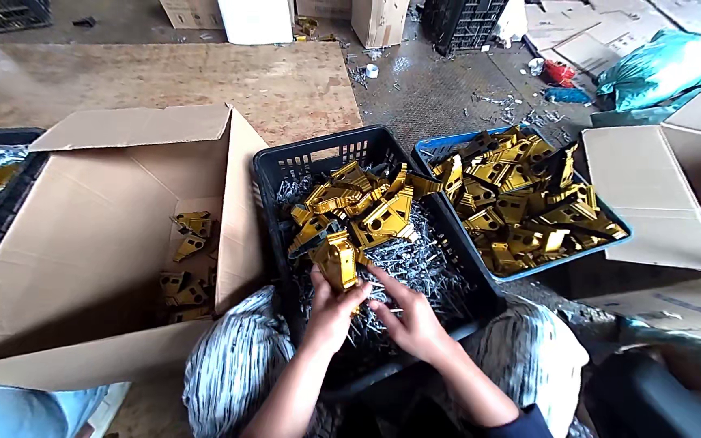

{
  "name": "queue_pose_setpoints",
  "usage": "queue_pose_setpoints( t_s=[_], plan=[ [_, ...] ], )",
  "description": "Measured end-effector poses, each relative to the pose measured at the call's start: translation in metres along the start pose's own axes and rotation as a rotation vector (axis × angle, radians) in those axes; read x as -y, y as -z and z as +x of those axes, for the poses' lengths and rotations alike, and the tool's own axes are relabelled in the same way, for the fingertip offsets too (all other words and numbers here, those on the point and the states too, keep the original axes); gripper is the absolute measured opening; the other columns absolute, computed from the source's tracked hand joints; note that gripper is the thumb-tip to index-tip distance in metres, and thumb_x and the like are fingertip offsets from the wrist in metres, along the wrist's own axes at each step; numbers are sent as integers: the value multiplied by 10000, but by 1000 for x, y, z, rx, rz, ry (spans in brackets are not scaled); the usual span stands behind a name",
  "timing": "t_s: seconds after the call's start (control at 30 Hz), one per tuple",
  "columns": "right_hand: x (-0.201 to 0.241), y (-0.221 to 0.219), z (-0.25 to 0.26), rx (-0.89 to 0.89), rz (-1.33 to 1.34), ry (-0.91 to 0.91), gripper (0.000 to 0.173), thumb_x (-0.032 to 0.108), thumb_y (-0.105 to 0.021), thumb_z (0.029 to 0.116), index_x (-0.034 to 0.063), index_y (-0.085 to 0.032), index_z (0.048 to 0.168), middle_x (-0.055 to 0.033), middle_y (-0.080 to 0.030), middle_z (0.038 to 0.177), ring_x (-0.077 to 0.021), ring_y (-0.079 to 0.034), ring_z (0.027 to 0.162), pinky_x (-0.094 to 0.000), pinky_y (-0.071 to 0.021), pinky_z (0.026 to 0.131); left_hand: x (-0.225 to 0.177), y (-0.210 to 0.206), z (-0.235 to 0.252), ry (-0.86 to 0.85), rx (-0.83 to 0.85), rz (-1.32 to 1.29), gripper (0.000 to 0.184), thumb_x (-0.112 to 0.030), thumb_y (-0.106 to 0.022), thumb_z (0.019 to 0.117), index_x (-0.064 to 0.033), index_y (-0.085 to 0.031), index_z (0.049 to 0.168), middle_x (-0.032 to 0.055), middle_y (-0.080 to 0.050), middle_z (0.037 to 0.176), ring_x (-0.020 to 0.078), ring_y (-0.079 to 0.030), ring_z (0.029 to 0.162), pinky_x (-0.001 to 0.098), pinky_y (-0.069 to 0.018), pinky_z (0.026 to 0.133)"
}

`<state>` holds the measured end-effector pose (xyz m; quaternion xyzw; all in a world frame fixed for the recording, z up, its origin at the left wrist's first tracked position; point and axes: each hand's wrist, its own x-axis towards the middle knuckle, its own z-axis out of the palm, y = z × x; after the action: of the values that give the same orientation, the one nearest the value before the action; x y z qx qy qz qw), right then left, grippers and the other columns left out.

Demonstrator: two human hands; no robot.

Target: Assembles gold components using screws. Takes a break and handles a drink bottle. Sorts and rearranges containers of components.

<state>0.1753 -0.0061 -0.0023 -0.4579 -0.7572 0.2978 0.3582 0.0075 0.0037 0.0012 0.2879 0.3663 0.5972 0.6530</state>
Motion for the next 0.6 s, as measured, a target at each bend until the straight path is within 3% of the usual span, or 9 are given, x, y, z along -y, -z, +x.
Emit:
queue_pose_setpoints(
  t_s=[0.07, 0.13, 0.2, 0.3, 0.4, 0.47, 0.53, 0.6],
  plan=[
    [-3, 11, 2, -21, 109, -1, 496, 293, -638, 1000, -13, -541, 1379, -42, -639, 812, -69, -593, 669, -252, -534, 632, -7, 6, 1, -2, 90, 105, 1047, 9, -775, 793, -73, -41, 1534, 128, -560, 1179, 183, -680, 973, 347, -604, 855],
    [-3, 18, 5, -114, 51, 147, 396, 253, -682, 970, -44, -567, 1206, -46, -629, 808, -56, -598, 700, -210, -528, 652, -12, 12, 0, 21, 211, 240, 1082, -30, -829, 770, -40, -72, 1542, 162, -563, 1278, 210, -678, 1070, 363, -604, 911],
    [1, 23, 10, -188, -152, 348, 283, 254, -690, 979, 5, -587, 1067, -80, -643, 840, -121, -611, 748, -247, -543, 734, -11, 15, -1, 15, 283, 442, 1092, -75, -867, 732, -8, -135, 1540, 163, -545, 1357, 191, -645, 1172, 345, -585, 969],
    [6, 22, 17, -206, -354, 524, 177, 235, -663, 1001, 69, -601, 1001, -79, -651, 813, -209, -619, 748, -345, -517, 727, -4, 14, 0, -24, 271, 607, 1017, -64, -862, 719, 12, -223, 1507, 143, -601, 1300, 151, -660, 1147, 310, -585, 966],
    [-4, 14, 17, -251, -346, 476, 273, 313, -695, 978, 59, -613, 1032, -83, -663, 832, -198, -622, 756, -335, -513, 741, -6, 15, 1, -33, 237, 710, 992, -74, -822, 718, 0, -230, 1511, 139, -598, 1298, 129, -656, 1139, 288, -579, 953],
    [-8, 10, 15, -281, -255, 398, 415, 404, -729, 946, 61, -596, 1138, -133, -645, 994, -208, -645, 929, -330, -559, 842, -8, 17, 2, -27, 263, 732, 995, -81, -827, 727, -7, -226, 1516, 144, -587, 1316, 130, -650, 1154, 288, -575, 965],
    [-11, 11, 16, -210, -76, 305, 598, 423, -773, 901, 33, -566, 1304, -181, -592, 1272, -215, -626, 1180, -358, -578, 965, -8, 18, 2, 7, 308, 723, 1035, -72, -827, 724, -4, -190, 1537, 151, -562, 1356, 129, -634, 1186, 286, -565, 984],
    [-14, 10, 18, -149, 150, 237, 618, 331, -827, 864, -30, -619, 1321, -168, -658, 1319, -216, -655, 1223, -419, -580, 1030, -7, 19, 2, 40, 351, 671, 1056, -40, -827, 715, 4, -170, 1540, 158, -543, 1377, 140, -624, 1206, 288, -564, 993]
  ],
)
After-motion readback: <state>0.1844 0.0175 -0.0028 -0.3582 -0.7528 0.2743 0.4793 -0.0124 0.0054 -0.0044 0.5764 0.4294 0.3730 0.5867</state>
